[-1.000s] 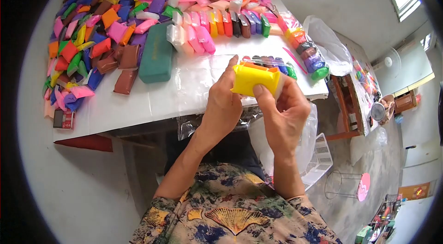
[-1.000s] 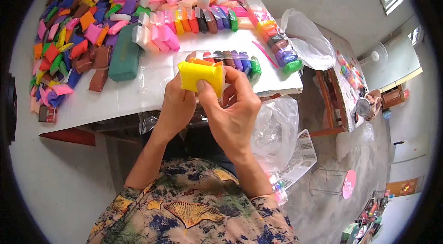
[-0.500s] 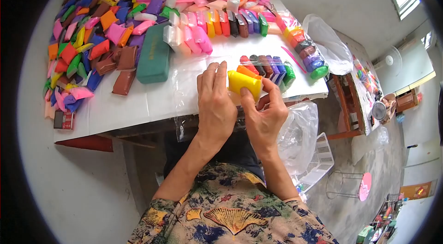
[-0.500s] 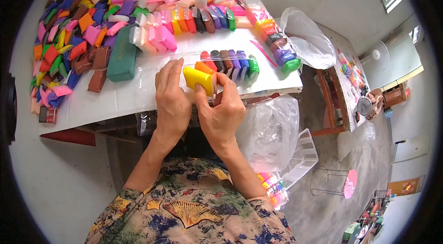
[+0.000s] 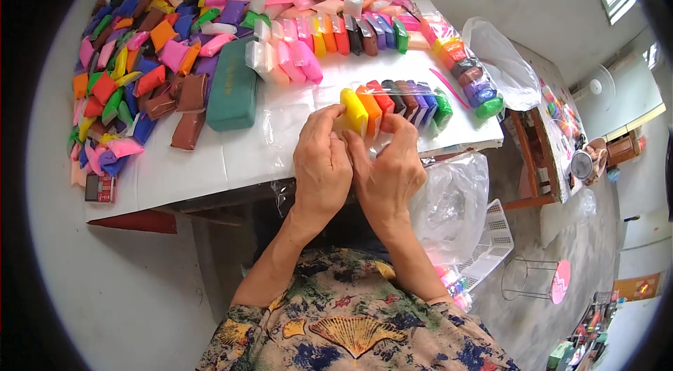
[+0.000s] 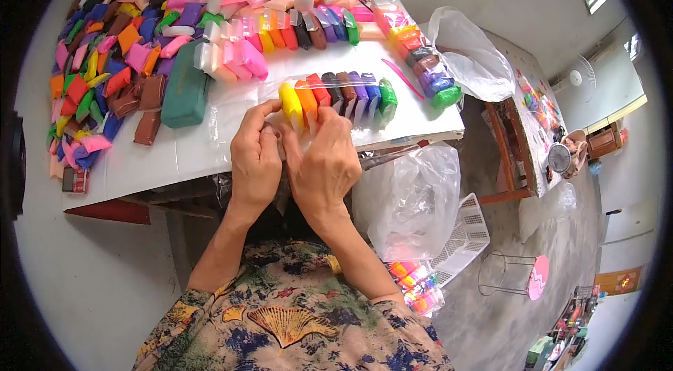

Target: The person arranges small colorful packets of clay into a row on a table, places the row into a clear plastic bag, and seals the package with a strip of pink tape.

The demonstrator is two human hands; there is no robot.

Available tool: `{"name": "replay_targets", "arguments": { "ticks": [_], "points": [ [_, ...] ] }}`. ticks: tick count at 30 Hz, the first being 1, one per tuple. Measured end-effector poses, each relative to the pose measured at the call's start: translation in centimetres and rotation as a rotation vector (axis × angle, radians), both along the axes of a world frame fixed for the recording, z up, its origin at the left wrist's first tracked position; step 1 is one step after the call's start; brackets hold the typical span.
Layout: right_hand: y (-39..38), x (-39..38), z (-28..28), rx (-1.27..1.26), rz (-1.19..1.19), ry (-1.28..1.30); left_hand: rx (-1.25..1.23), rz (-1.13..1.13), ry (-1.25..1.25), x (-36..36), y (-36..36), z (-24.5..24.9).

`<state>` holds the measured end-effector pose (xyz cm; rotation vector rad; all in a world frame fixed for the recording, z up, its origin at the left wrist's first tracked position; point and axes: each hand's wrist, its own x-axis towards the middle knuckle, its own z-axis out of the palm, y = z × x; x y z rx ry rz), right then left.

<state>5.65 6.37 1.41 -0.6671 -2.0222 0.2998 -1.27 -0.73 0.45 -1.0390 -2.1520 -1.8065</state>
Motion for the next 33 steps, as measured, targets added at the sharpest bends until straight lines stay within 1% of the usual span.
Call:
{"name": "replay_targets", "arguments": {
  "ticks": [1,4,7,10,13,16,19,22,24,26,27,30,33],
  "points": [
    [-0.2,0.4,0.1,0.004,0.009,0.015,-0.010,0.022,0.053,-0.1,0.1,-0.3],
    [-0.3,1.2,-0.1,-0.141,0.061,-0.083,-0.034,0.024,0.095,-0.1,0.1,-0.2],
    [0.5,-0.4,-1.1,-0.030,0.088,-0.056,-0.070,-0.016,0.029,0.3,0.0,0.7],
    [0.3,-0.5,-0.8,-0.037,0.097,-0.045,-0.056,-0.013,0.023,0.1,0.0,0.6],
    [0.3,-0.2,-0.6,-0.063,0.122,-0.049,-0.081,-0.046,-0.074,0.1,-0.4,0.8],
    [0.9,-1.0,-0.7,-0.065,0.143,-0.052,-0.057,-0.034,0.029,0.0,-0.1,0.4],
    [0.9,-0.5,-0.5,-0.052,0.201,-0.109,-0.085,-0.040,0.036,-0.1,-0.2,0.4],
    [0.5,1.4,1.7,-0.121,0.261,-0.150,-0.115,-0.022,0.067,0.0,-0.2,0.4],
    [0.8,1.5,4.0,-0.146,0.299,-0.064,-0.112,-0.008,0.118,0.1,0.0,0.4],
    [1.6,0.4,6.7,-0.037,0.346,-0.056,-0.097,-0.009,0.163,0.2,0.2,0.1],
    [2.0,-0.7,7.8,-0.031,0.350,-0.082,-0.131,-0.009,0.157,0.4,0.2,0.4],
    [3.1,-5.0,9.6,0.154,0.328,-0.235,-0.154,-0.063,0.097,0.9,0.1,0.1],
    [3.2,-9.6,9.4,0.129,0.301,-0.424,-0.168,-0.057,0.079,1.6,0.2,0.7]
  ]
}}
